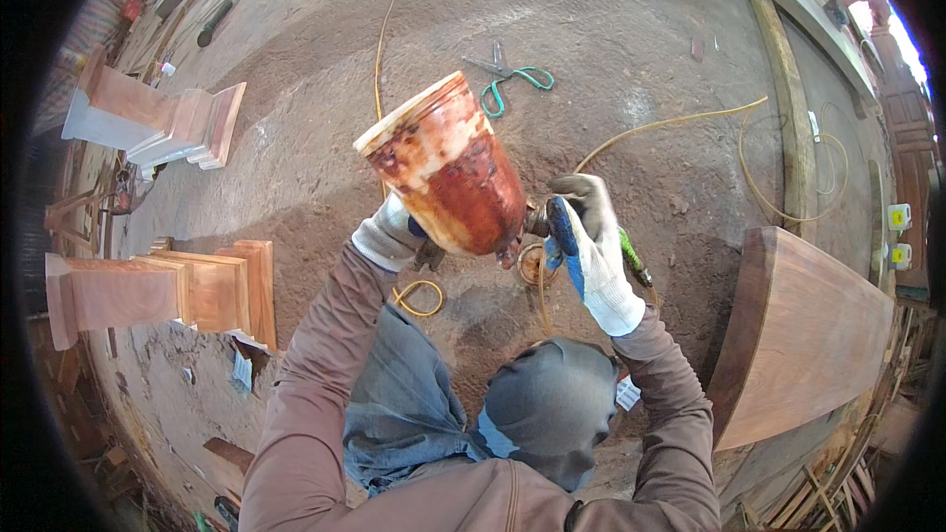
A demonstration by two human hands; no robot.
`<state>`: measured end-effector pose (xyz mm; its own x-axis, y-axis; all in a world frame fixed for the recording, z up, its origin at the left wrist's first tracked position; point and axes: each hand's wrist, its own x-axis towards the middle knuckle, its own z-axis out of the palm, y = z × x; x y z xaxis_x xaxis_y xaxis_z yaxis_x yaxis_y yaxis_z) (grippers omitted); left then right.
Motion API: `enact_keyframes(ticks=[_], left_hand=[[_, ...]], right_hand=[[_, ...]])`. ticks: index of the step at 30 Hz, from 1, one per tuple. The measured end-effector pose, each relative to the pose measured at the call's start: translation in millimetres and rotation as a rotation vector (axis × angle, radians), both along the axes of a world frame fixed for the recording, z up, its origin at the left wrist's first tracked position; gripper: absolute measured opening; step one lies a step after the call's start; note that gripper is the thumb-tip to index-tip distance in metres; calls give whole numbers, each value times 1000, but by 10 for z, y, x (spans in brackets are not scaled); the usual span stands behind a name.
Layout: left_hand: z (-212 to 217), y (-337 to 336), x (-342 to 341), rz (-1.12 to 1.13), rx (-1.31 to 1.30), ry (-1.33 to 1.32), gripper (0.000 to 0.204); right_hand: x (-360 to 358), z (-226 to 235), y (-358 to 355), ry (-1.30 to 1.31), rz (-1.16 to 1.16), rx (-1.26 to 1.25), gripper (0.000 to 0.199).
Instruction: The person prepares a spray gun by attaching a container, pouring liquid from a bottle into it, and securing the lid. They then spray a large wooden board with the finish, moving the gun across the surface to apply an even coat.
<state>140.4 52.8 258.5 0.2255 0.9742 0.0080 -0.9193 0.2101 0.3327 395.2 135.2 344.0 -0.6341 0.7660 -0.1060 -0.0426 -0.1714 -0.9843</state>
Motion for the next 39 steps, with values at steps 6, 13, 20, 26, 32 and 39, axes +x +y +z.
enact_keyframes(ticks=[6, 13, 20, 26, 32, 39], left_hand=[[-46, 85, -105, 183, 142, 572, 62], [74, 76, 73, 270, 222, 814, 81], [114, -3, 47, 87, 120, 341, 54], [317, -13, 178, 266, 65, 673, 53], [486, -37, 255, 227, -116, 557, 43], [614, -9, 340, 148, -1, 273, 44]], right_hand=[[99, 83, 135, -114, 125, 860, 49], [140, -27, 223, -245, 76, 1329, 43], [164, 70, 162, -239, 220, 1170, 35], [153, 78, 185, -352, 197, 1382, 38], [146, 110, 305, -491, 278, 1642, 37], [291, 36, 232, -410, 542, 683, 24]])
